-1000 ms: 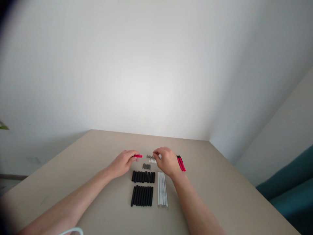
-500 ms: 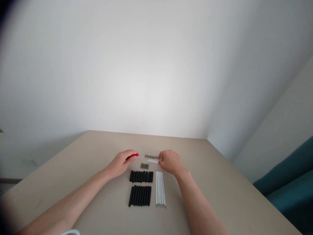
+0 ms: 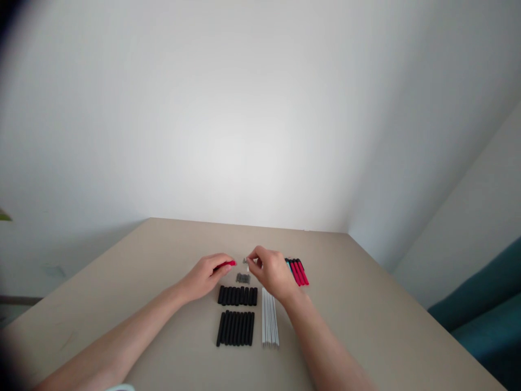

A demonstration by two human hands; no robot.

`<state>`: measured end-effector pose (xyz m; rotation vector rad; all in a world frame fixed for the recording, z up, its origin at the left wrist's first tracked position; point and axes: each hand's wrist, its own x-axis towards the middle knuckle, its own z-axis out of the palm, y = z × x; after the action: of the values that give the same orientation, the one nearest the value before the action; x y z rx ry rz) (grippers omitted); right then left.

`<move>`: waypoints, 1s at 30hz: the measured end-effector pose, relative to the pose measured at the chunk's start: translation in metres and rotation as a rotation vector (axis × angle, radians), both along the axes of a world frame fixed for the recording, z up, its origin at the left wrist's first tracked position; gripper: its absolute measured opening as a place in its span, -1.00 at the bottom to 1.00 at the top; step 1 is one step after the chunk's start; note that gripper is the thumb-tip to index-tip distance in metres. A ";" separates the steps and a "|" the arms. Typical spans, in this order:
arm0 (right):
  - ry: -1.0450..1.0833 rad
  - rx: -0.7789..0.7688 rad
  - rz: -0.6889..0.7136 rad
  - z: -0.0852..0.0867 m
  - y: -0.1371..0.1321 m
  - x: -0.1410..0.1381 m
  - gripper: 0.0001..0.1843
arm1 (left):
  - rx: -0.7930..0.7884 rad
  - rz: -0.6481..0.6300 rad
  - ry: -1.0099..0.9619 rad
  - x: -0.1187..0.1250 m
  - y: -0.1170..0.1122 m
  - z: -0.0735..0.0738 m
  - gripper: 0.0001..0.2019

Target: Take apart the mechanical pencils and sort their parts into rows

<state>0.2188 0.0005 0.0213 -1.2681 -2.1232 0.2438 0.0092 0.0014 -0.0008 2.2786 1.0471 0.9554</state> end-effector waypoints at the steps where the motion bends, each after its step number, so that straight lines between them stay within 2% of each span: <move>1: 0.018 0.024 0.060 -0.001 -0.002 -0.005 -0.88 | 0.000 -0.001 -0.005 0.000 0.000 0.000 -0.74; 4: 0.026 0.082 0.204 -0.006 -0.005 -0.016 -0.86 | 0.003 -0.009 -0.020 0.000 0.000 -0.001 -0.74; 6: 0.045 0.099 0.241 -0.009 -0.003 -0.018 -0.86 | 0.004 -0.028 -0.017 0.000 0.000 -0.002 -0.74; 10: 0.101 0.112 0.191 -0.012 0.000 -0.016 -0.88 | 0.016 -0.061 -0.016 0.000 0.000 -0.002 -0.75; 15: 0.064 0.123 0.287 -0.008 -0.001 -0.016 -0.85 | 0.019 -0.062 -0.001 0.001 -0.001 -0.001 -0.77; 30: 0.058 0.135 0.289 -0.003 -0.005 -0.018 -0.87 | -0.004 -0.098 0.007 0.001 -0.004 0.002 -0.81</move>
<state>0.2004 -0.0047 0.0181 -0.8661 -2.2278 0.2517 0.0107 -0.0031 0.0010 2.3087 0.9295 0.9054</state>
